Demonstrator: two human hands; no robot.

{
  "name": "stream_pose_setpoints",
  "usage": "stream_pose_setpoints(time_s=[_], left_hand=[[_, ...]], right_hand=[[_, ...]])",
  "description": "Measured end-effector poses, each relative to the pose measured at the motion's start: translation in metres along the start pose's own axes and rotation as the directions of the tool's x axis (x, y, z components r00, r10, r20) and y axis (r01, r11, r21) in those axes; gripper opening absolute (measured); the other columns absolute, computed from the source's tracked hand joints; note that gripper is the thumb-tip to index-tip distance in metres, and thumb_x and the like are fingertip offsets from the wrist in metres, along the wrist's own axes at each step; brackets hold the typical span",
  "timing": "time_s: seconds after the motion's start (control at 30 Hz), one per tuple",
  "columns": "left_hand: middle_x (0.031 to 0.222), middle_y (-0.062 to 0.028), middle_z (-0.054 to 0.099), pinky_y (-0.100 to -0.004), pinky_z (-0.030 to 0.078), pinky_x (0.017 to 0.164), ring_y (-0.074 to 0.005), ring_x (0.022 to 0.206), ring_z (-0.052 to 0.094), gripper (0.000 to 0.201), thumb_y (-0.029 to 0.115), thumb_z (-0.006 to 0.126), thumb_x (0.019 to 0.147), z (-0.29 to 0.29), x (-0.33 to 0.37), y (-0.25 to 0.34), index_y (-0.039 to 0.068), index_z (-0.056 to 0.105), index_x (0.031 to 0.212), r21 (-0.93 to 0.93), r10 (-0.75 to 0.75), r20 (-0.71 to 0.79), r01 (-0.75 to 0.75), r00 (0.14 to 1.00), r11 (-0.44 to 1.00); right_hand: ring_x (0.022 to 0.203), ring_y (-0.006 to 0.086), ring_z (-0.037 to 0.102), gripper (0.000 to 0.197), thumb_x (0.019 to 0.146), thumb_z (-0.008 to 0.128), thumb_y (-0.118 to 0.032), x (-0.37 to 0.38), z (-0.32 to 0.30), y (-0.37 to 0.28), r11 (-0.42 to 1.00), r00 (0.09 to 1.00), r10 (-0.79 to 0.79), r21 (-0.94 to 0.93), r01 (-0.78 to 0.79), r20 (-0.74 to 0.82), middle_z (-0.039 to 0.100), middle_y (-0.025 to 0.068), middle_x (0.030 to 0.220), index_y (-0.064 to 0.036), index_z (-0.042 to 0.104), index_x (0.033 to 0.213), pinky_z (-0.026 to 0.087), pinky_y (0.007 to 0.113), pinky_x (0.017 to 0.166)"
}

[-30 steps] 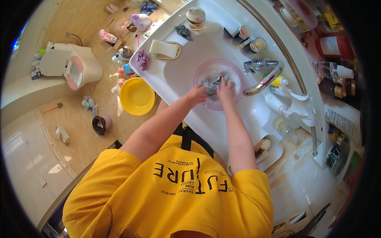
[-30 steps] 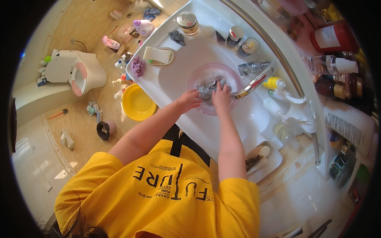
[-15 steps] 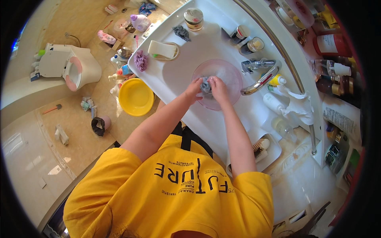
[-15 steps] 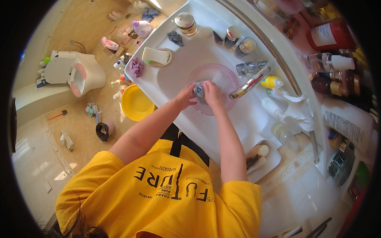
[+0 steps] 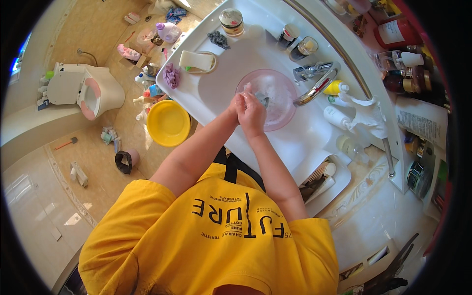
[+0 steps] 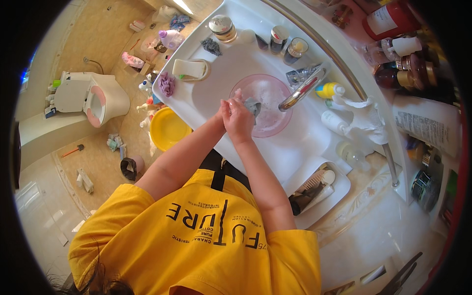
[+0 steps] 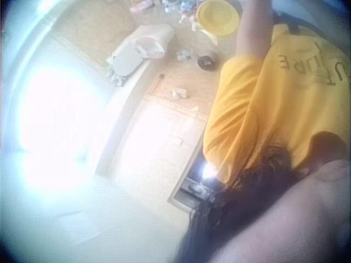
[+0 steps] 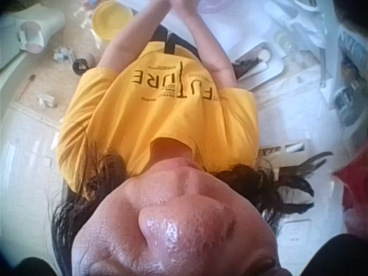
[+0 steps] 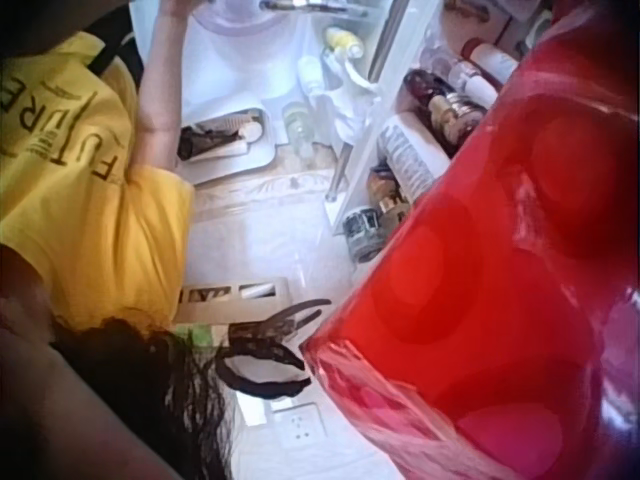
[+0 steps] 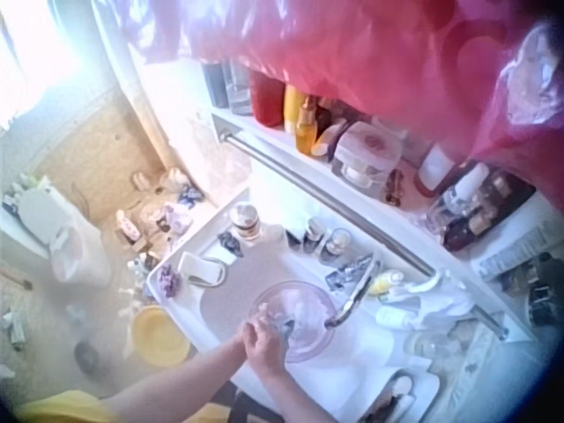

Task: The person washes a grey garment by hand in a pink basin filled with soapy water at a bathroom sink, scrubbing the fabric against itself and squeezing it.

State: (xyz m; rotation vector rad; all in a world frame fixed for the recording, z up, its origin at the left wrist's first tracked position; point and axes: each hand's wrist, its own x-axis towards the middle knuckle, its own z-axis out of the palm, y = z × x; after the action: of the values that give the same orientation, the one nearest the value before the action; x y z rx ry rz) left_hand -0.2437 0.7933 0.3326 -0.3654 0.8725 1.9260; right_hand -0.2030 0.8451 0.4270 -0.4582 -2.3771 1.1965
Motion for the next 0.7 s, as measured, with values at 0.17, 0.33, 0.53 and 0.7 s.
stream_pose_setpoints(time_s=[0.17,0.33,0.53,0.7], left_hand=[[0.079,-0.0052,0.053,-0.0318,0.044,0.058,-0.0176,0.071,0.053,0.032,0.038,0.042,0.085,0.049,-0.036,0.017,0.008,0.053,0.09,-0.024,-0.172,-0.166,0.17,0.971,0.985],[0.08,-0.006,0.054,-0.032,0.047,0.059,-0.0182,0.072,0.055,0.033,0.034,0.039,0.085,0.04,-0.028,0.008,0.005,0.054,0.091,0.321,-0.053,-0.347,0.172,0.936,0.931],[0.099,-0.0092,0.049,-0.036,0.043,0.078,-0.0223,0.089,0.05,0.039,0.036,0.043,0.085,0.018,-0.023,0.011,0.003,0.044,0.107,0.217,-0.156,-0.393,0.257,0.906,0.942],[0.112,-0.0089,0.042,-0.0369,0.039,0.081,-0.0221,0.097,0.045,0.048,0.033,0.046,0.082,0.008,-0.021,-0.004,0.009,0.035,0.122,0.325,-0.131,-0.448,0.298,0.885,0.898]], right_hand=[[0.062,0.0323,0.054,0.027,0.082,0.047,-0.026,0.013,-0.003,0.027,0.985,0.989,0.15,-0.085,-0.149,0.004,0.058,0.0135,0.07,-0.0037,0.055,0.069,0.042,0.04,0.053],[0.06,0.0351,0.054,0.031,0.084,0.043,-0.028,0.018,-0.007,0.064,0.946,0.954,0.294,-0.161,-0.28,0.066,0.056,0.0153,0.064,-0.0047,0.055,0.066,0.041,0.042,0.051],[0.087,0.0346,0.05,0.023,0.083,0.041,-0.024,0.009,-0.01,0.137,0.876,0.885,0.392,-0.398,-0.274,0.251,0.052,0.0152,0.094,-0.0066,0.05,0.095,0.042,0.042,0.069],[0.1,0.0333,0.043,0.034,0.075,0.049,-0.012,-0.034,0.011,0.167,0.83,0.891,0.244,-0.557,0.013,0.383,0.042,0.0156,0.112,-0.0123,0.047,0.109,0.037,0.042,0.084]])
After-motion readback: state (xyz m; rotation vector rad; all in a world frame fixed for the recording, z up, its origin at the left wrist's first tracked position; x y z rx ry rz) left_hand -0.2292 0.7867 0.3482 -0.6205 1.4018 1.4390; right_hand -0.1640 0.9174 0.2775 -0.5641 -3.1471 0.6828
